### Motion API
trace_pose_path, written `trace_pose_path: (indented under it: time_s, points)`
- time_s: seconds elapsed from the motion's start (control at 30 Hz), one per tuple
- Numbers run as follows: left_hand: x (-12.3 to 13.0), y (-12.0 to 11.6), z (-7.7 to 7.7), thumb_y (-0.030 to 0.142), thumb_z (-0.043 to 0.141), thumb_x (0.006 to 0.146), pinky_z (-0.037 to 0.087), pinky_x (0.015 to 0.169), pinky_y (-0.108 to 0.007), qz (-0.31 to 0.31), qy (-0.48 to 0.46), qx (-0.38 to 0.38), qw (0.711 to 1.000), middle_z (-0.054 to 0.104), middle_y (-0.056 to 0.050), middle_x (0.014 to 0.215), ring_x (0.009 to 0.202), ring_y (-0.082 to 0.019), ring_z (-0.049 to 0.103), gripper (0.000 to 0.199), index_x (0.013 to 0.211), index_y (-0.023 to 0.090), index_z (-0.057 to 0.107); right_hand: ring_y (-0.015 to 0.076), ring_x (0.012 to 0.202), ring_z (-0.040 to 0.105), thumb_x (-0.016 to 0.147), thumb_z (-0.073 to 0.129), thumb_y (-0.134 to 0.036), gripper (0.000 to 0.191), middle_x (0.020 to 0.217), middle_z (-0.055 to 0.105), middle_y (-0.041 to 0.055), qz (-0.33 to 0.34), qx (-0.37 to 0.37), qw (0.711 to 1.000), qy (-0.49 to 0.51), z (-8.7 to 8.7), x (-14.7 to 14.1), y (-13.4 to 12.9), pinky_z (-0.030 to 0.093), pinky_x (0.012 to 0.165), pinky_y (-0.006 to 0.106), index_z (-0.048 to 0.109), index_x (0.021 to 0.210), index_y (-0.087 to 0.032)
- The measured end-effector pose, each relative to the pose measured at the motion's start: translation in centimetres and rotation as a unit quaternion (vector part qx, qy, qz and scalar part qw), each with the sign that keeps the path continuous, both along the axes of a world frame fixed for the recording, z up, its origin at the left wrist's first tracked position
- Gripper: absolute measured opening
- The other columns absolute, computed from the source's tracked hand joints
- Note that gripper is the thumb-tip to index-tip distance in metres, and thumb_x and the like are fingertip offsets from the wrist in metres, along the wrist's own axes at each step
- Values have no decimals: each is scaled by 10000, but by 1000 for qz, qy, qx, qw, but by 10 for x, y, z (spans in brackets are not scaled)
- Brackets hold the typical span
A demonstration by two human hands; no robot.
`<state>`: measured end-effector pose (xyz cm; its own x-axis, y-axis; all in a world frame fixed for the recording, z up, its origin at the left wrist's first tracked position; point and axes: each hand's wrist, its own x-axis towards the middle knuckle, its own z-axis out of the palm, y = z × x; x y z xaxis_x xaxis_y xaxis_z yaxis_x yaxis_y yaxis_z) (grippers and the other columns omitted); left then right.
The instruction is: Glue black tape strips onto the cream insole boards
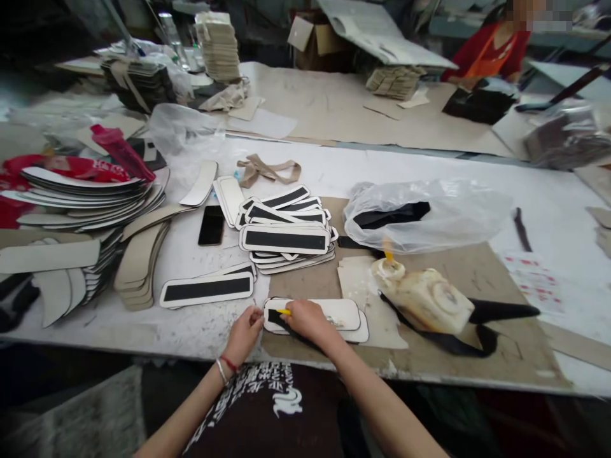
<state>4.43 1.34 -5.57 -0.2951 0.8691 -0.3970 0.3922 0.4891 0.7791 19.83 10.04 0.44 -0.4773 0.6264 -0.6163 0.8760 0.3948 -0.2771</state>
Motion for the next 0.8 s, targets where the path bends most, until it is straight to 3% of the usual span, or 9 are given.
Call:
trace_pose_path:
  time_s: [0.37,0.53,0.8]
  points:
    - [5,8,6,129,439,739,368,649,-234,-3,1,-15,1000,542,8,684,662,-129,508,106,787,181,518,246,922,610,817,451,-363,293,954,674,118,16,1,1000,-17,-10,-9,10,430,740,305,653,948,-196]
    - [9,13,10,194,473,738,337,606,-244,-3,32,-27,999,498,22,626,613,-130,468,37,708,186,493,263,929,610,814,464,-375,302,959,670,144,26,4,1000,-15,-11,-12,15,440,755,322,660,935,-179]
    - [11,18,6,245,487,754,301,570,-239,-15,55,-44,997,444,42,586,580,-125,422,123,655,198,430,263,932,613,820,432,-274,287,972,668,155,37,5,999,-1,-10,-12,16,448,759,327,661,948,-159]
